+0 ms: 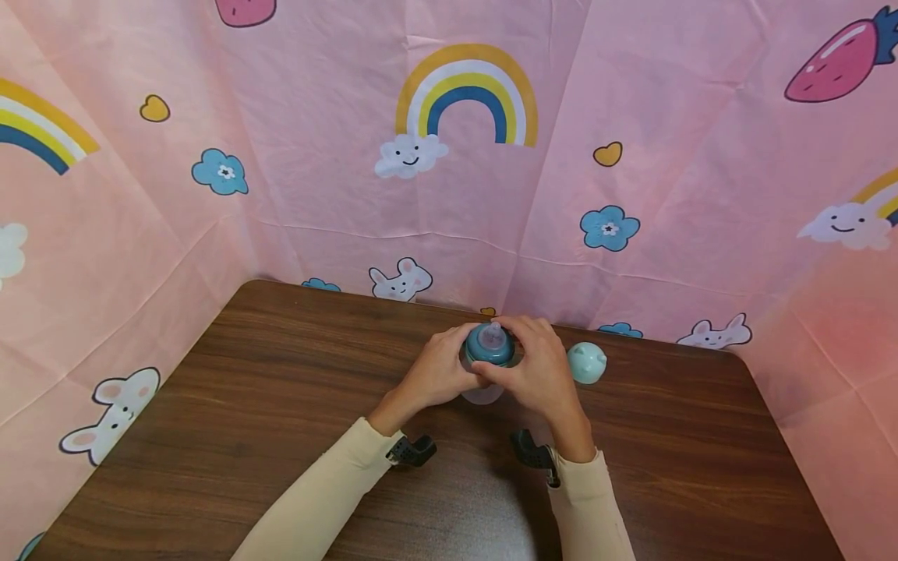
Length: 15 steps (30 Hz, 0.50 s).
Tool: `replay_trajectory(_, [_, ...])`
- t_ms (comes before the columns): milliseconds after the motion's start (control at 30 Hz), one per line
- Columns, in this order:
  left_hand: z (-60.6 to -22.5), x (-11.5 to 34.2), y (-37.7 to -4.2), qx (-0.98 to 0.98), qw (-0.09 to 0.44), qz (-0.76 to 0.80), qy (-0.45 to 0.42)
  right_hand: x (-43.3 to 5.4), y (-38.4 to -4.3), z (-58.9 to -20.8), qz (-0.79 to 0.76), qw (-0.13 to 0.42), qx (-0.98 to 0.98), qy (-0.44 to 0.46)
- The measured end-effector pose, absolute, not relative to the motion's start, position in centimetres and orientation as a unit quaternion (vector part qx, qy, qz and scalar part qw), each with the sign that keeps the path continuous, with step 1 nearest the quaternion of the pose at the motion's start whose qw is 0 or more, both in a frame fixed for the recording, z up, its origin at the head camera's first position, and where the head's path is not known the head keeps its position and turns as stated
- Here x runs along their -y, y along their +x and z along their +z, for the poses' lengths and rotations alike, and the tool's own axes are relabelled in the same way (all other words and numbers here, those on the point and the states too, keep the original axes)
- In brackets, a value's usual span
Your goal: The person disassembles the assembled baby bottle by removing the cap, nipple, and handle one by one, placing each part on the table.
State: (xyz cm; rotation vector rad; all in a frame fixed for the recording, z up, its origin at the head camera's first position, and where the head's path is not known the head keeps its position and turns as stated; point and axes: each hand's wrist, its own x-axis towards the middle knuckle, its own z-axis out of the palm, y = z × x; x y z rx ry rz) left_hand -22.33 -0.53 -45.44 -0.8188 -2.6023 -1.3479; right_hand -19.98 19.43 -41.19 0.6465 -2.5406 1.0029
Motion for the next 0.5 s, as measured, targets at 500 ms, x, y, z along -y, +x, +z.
replay_trajectory(500, [-45.45, 0.72, -22.38, 0.849, 0.033, -0.456, -0.266, -19.81, -19.91, -41.02, 0.357, 0.141, 0.892, 0.239])
